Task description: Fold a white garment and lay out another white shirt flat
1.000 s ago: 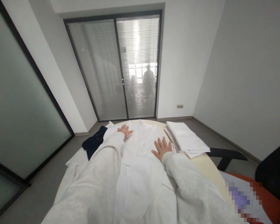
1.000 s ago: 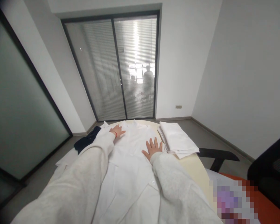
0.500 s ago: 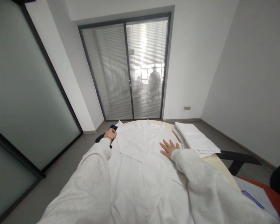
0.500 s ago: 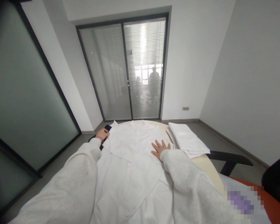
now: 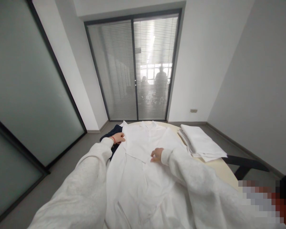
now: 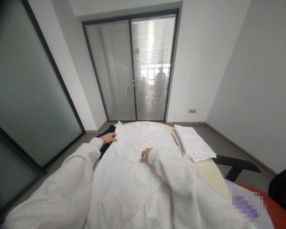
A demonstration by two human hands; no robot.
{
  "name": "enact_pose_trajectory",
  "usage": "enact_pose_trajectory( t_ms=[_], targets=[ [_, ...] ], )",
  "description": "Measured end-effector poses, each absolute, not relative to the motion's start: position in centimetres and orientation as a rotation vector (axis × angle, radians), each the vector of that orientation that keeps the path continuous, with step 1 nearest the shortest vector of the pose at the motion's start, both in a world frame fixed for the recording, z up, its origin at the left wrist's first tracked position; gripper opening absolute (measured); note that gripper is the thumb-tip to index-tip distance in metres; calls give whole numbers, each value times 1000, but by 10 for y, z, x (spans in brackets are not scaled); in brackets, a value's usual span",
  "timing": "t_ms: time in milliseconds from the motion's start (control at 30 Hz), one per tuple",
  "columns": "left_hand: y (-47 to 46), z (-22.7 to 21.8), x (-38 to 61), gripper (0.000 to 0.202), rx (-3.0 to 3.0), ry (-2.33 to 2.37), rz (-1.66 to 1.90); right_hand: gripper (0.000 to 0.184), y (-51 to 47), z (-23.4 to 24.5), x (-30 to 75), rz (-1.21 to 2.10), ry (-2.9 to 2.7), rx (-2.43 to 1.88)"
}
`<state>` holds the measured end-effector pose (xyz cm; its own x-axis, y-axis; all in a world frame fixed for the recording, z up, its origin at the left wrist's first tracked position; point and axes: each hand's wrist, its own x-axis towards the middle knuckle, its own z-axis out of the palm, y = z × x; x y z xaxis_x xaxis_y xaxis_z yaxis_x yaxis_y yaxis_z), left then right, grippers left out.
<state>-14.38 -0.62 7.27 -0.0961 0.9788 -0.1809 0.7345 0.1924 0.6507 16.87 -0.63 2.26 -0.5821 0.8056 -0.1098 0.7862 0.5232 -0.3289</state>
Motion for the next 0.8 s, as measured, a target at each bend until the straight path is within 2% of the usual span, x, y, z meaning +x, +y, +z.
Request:
enact_pose_trajectory(
  t_ms=[33, 100, 200, 333, 533, 700, 733, 800],
  targets=[
    [-4, 76, -135, 18, 1626, 1857, 557, 30, 1, 30, 166, 648, -2630, -1418],
    [0, 83, -114, 24, 1690, 1795, 562, 21, 15, 42, 162, 830, -2537, -1432],
    [4, 86, -74, 31, 1802, 1762, 443, 22, 31, 50, 152, 1055, -2307, -1463],
    [2, 72, -25, 28, 1900, 1837, 360, 22, 39, 47, 134, 1492, -1658, -1432],
    [-2, 77, -27, 33, 1819, 1773, 252, 30, 42, 35, 123, 1651, -1402, -1339],
    [-20, 99, -67, 42, 1478, 1704, -427, 56, 45, 25, 123, 1703, -1422, -1173],
    [-25, 100, -70, 42, 1379, 1647, -534, 55, 46, 23, 122, 1701, -1458, -1139],
    [-34, 100, -71, 39, 1230, 1477, -660, 42, 47, 19, 117, 1680, -1515, -1120]
  ],
)
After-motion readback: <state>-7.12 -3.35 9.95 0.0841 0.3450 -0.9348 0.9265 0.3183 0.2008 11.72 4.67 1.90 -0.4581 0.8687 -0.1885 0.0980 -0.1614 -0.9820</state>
